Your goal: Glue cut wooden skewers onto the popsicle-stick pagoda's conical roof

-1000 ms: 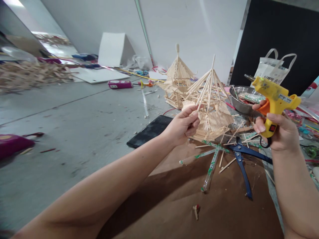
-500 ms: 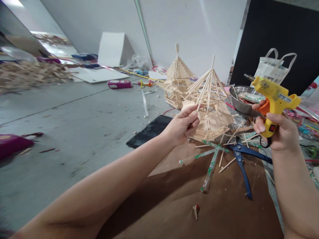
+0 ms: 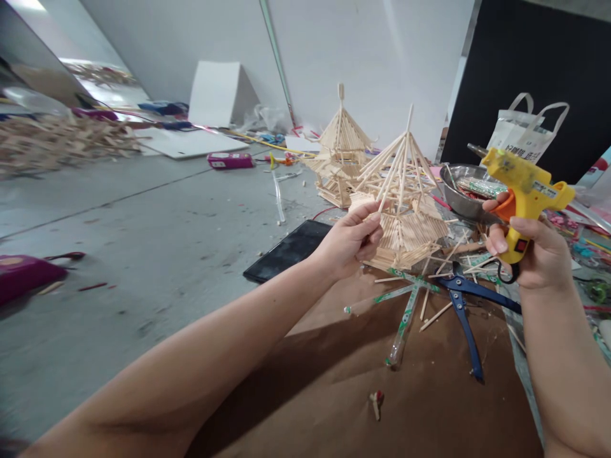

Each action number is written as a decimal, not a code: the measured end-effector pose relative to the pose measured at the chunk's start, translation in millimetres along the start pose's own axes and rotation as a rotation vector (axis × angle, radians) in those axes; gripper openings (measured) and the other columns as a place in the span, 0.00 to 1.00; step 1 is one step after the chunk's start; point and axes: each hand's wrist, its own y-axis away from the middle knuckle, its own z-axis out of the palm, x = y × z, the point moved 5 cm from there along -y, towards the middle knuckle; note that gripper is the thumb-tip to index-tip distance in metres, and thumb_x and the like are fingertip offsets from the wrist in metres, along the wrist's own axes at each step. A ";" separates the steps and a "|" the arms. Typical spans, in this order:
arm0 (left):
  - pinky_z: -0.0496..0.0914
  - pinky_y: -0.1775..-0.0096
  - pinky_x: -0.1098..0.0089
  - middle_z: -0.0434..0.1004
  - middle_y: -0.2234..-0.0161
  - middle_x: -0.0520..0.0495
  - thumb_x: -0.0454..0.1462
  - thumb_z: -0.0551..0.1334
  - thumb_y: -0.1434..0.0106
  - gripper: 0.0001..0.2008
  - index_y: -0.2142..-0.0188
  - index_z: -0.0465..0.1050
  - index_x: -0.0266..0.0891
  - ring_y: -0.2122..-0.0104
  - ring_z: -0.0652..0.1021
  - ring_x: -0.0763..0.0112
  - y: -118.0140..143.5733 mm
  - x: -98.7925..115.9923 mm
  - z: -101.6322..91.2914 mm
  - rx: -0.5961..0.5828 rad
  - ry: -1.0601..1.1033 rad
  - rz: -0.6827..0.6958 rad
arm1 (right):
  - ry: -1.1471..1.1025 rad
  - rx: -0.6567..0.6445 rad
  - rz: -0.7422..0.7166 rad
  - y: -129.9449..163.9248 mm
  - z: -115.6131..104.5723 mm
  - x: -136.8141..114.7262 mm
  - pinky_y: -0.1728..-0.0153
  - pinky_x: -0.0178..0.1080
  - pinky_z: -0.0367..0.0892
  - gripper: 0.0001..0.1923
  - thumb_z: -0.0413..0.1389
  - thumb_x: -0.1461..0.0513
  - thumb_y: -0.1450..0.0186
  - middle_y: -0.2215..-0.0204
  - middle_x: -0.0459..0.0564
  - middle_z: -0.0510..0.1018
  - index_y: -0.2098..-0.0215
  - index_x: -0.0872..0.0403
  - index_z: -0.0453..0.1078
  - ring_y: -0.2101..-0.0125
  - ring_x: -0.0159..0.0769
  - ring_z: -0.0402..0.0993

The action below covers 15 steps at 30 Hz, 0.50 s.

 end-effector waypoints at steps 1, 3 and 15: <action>0.45 0.87 0.82 0.55 0.86 0.61 0.35 0.55 0.39 0.15 0.52 0.64 0.37 0.91 0.52 0.87 0.0 -0.1 0.0 0.000 -0.003 0.000 | -0.001 -0.002 -0.001 -0.1 -0.1 0.0 0.88 0.32 0.55 0.08 0.53 0.66 0.47 0.70 0.47 0.77 0.69 0.49 0.68 0.85 0.26 0.60; 0.45 0.87 0.82 0.55 0.86 0.61 0.35 0.55 0.39 0.15 0.52 0.64 0.37 0.91 0.51 0.87 0.0 -0.4 0.0 0.000 -0.004 0.001 | 0.000 -0.007 0.001 -0.4 -0.4 0.3 0.88 0.32 0.55 0.09 0.53 0.66 0.47 0.69 0.46 0.77 0.68 0.48 0.68 0.85 0.26 0.60; 0.44 0.87 0.81 0.55 0.86 0.60 0.36 0.58 0.42 0.19 0.50 0.66 0.36 0.90 0.51 0.87 -1.1 -2.1 -3.2 0.054 -0.006 0.018 | 0.011 0.000 0.014 -0.1 -0.9 0.7 0.87 0.33 0.56 0.13 0.54 0.66 0.47 0.67 0.44 0.76 0.64 0.46 0.68 0.85 0.26 0.61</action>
